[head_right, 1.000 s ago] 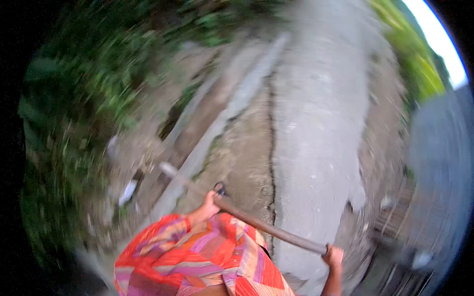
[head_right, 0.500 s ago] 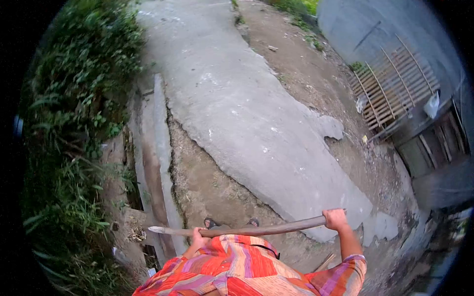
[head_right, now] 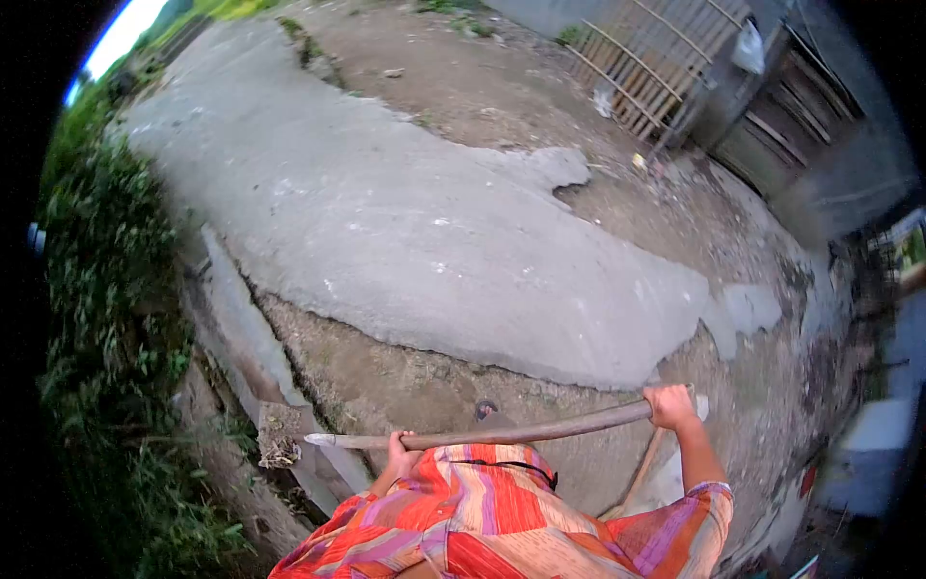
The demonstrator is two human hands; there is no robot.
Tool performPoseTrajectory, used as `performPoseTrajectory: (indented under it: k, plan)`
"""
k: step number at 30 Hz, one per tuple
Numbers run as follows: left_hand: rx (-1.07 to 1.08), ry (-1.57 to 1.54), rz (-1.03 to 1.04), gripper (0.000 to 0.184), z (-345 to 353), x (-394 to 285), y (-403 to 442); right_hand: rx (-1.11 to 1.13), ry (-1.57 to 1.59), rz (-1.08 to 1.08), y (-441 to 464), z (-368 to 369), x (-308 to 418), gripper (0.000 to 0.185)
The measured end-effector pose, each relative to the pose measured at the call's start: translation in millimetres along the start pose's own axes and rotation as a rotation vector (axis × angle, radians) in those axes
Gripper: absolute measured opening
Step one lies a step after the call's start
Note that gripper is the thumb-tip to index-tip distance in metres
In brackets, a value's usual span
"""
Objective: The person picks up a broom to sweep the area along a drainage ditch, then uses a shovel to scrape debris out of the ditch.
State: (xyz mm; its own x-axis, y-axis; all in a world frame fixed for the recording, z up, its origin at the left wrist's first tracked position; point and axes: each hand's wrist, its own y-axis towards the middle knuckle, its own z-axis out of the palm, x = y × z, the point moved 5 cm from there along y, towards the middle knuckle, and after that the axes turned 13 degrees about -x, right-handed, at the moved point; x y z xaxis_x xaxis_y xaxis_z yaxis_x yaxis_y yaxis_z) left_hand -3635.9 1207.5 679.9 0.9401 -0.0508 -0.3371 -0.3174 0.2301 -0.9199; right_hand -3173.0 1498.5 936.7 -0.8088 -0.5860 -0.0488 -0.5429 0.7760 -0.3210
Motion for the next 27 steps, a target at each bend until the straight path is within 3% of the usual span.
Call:
performPoseTrajectory:
  k: [1, 2, 4, 5, 6, 10, 13, 15, 16, 20, 27]
  plan:
    - [0.124, 0.252, 0.194, 0.024, 9.4, -2.9, -0.2, 0.004, 0.016, 0.036, -11.3, 4.1, -3.9, 0.013]
    - [0.126, 0.272, 0.18, 0.024, 20.5, -7.5, 3.3, 0.017, 0.027, 0.062, -9.2, -2.0, -9.2, 0.013]
    - [0.126, 0.176, -0.075, 0.044, 24.8, -5.2, 8.7, 0.009, 0.021, 0.128, -36.3, 6.4, -10.9, 0.014]
    - [0.131, 0.23, -0.089, 0.044, 22.7, -4.9, 14.6, 0.004, 0.008, 0.169, -54.0, 12.9, -9.3, 0.015]
    - [0.22, 0.389, 0.074, 0.05, 21.6, -11.0, 24.0, -0.04, 0.054, 0.181, -69.5, 20.0, -6.3, 0.015]
    - [0.402, 0.72, 0.199, 0.063, 22.5, -23.1, 38.6, -0.096, 0.145, 0.315, -141.7, 36.2, 13.5, 0.014]
    - [0.432, 0.832, 0.192, 0.043, 21.2, -24.3, 36.9, -0.109, 0.177, 0.471, -217.1, 62.0, 64.2, 0.013]
    - [0.162, 0.464, -0.305, 0.016, 22.4, -29.3, -3.1, -0.122, 0.187, 0.565, -265.7, 71.2, 115.5, 0.012]
    - [0.171, 0.59, -0.161, 0.011, -30.0, -24.6, -13.6, -0.201, 0.18, 0.57, -335.6, 94.1, 166.6, 0.011]
    - [0.08, 0.487, -0.354, 0.007, -56.8, -34.9, -9.5, -0.107, 0.179, 0.712, -394.6, 99.3, 255.6, 0.01]
    - [0.129, 0.699, -0.406, 0.006, -72.8, -46.3, -11.3, -0.101, 0.232, 0.94, -448.9, 108.9, 373.2, 0.01]
